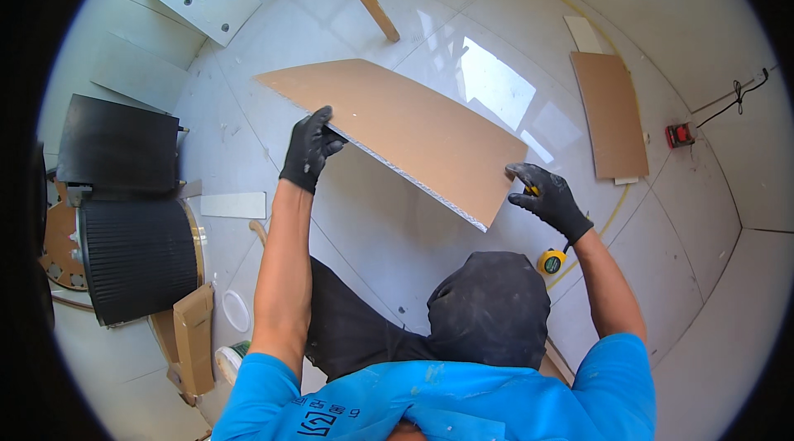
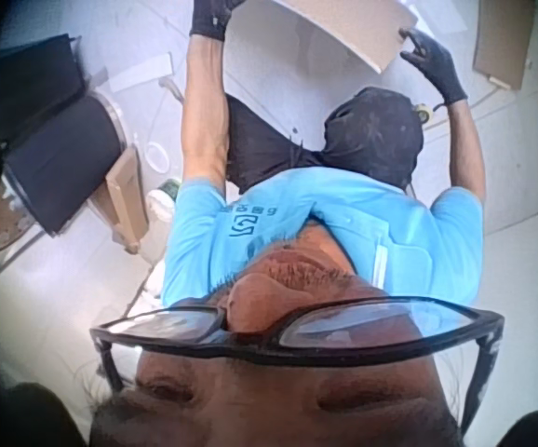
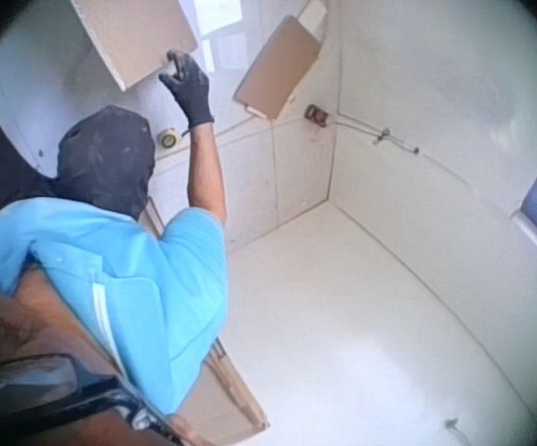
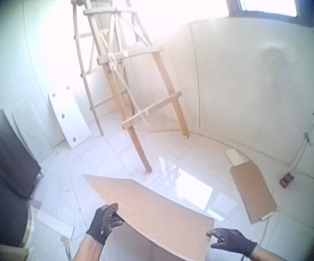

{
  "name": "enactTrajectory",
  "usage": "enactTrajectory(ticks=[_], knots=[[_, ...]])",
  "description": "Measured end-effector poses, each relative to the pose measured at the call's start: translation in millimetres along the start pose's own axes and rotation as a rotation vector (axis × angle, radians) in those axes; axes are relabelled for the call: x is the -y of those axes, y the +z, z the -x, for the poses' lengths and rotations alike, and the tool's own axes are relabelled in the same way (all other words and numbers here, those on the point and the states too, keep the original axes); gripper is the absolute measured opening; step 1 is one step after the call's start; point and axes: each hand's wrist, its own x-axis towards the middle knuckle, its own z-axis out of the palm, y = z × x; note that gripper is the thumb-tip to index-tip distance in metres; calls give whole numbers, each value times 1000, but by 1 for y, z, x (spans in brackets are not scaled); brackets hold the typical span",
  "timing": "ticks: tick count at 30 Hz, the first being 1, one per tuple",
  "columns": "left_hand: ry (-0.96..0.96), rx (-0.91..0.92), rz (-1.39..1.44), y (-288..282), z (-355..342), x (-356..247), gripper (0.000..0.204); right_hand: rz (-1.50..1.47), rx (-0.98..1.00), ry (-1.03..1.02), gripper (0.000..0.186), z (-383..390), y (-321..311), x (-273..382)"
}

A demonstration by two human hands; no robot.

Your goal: The person measures and marks a pink board using a tape measure and pencil, then cuts it with a utility knife. They also apply white adhesive to a brown board using a brush and place it on a wooden frame.

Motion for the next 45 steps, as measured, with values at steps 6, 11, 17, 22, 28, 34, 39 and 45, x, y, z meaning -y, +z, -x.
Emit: enactTrajectory(ticks=[6,11,17,22,28,34,39,45], knots=[[13,-81,-152,-5,-21,6,31,141,-287,-310,31,5,31,11],[31,-2,-162,1,9,-30,27,97,-384,-351,28,11,24,34],[-102,96,-5,-3,12,-67,44,-165,-322,92,16,9,0,60],[-25,122,-271,-26,6,-53,43,-617,-342,314,18,-14,-26,41],[-332,-34,-341,-154,29,92,35,-834,-345,396,13,-16,-6,-44],[-417,316,-587,-311,135,218,27,-1252,-417,657,16,16,83,-101],[-347,92,-591,-278,201,254,24,-1196,-213,747,13,45,111,-93],[381,167,-1163,-234,215,217,20,-1280,-25,849,16,65,132,-58]])
